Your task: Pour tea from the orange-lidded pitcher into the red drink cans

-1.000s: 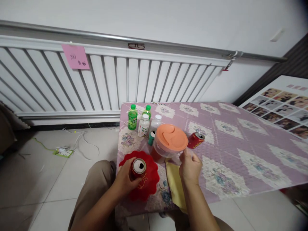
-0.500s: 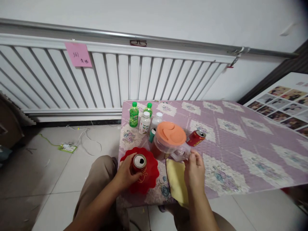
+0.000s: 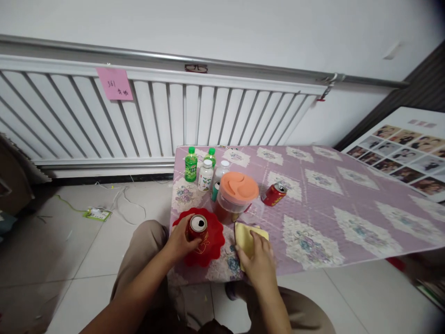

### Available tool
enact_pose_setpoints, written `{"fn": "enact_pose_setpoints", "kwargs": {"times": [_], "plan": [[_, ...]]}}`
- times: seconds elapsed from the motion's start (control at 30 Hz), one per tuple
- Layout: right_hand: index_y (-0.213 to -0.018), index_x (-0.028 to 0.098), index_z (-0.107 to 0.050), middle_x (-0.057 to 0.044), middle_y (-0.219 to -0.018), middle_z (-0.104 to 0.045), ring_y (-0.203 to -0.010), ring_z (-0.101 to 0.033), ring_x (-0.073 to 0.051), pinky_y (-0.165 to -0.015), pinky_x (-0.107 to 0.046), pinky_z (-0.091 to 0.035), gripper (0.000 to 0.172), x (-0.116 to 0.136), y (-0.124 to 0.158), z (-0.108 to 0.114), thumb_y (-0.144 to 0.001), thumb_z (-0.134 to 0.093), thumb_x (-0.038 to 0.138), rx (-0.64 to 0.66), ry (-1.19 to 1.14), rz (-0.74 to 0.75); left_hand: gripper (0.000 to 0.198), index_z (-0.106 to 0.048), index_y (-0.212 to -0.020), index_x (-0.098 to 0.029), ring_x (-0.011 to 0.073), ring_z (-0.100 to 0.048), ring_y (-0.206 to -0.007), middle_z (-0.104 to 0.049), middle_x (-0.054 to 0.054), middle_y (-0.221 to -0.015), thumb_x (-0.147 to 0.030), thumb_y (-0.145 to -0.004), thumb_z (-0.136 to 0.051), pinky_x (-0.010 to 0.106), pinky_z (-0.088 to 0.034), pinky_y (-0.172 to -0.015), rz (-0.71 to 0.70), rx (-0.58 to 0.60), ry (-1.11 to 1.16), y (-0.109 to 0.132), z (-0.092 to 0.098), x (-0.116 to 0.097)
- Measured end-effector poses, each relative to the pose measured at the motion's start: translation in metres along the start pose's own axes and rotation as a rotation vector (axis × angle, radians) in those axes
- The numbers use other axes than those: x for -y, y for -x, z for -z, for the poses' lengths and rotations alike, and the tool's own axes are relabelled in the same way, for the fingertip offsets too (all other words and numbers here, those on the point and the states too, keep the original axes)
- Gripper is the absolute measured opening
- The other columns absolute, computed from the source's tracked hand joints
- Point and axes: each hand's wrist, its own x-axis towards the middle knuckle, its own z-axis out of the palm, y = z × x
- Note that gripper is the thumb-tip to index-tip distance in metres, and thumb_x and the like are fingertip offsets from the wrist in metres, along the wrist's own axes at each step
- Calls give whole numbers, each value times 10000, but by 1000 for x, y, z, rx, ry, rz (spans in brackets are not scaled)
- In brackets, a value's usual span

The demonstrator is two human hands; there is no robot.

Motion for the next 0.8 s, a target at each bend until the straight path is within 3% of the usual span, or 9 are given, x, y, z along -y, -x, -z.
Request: {"fn": "enact_pose_setpoints", "kwargs": {"times": [0.1, 0.17, 0.33, 0.43, 0.6, 0.8], "plan": [[-1469, 218, -509, -187, -1584, -426, -1477, -317, -451, -1013, -723, -390, 693, -2, 6, -6, -850, -584, 519, 121, 269, -22, 756, -498, -1367, -195, 337, -589, -1319, -644, 138, -1374, -192, -668, -785, 548, -412, -1167, 0, 4, 7, 0, 0, 1], [-1481, 232, -510, -180, -1617, -384, -1492, -292, -460, -977, -732, -420, 633, -6, 7, -8, -889, -549, 452, 166, 306, -47, 756, -497, -1369, -185, 338, -588, -1320, -641, 144, -1377, -195, -669, -784, 544, -415, -1167, -3, 10, 12, 0, 0, 2], [-1300, 142, -675, -220, -1436, -586, -1381, -499, -374, -1071, -619, -448, 492, -20, 4, -1, -854, -478, 210, 107, 126, 51, 756, -508, -1365, -174, 341, -601, -1302, -651, 143, -1359, -181, -660, -781, 542, -422, -1158, -1, -1, 3, 0, 0, 0], [-1260, 140, -693, -175, -1337, -672, -1273, -617, -292, -1103, -500, -475, 486, -18, 9, 12, -845, -447, 204, 107, 22, 116, 754, -520, -1357, -188, 341, -597, -1307, -651, 136, -1361, -174, -653, -791, 543, -420, -1156, -2, -9, -4, 0, 0, -1], [-1329, 224, -660, -115, -1402, -652, -1281, -625, -253, -1090, -436, -505, 463, 17, 20, 38, -909, -480, 300, 118, -247, 179, 784, -509, -1379, -195, 349, -575, -1336, -625, 147, -1408, -169, -654, -804, 563, -379, -1182, -7, -22, -17, 0, -2, 1], [-1392, 243, -609, -122, -1499, -562, -1377, -538, -265, -1112, -482, -478, 524, 90, -7, 45, -890, -474, 178, 176, -221, 455, 779, -515, -1376, -194, 334, -593, -1303, -639, 134, -1384, -149, -653, -804, 544, -413, -1156, 8, -26, 17, 1, -2, -1]]}}
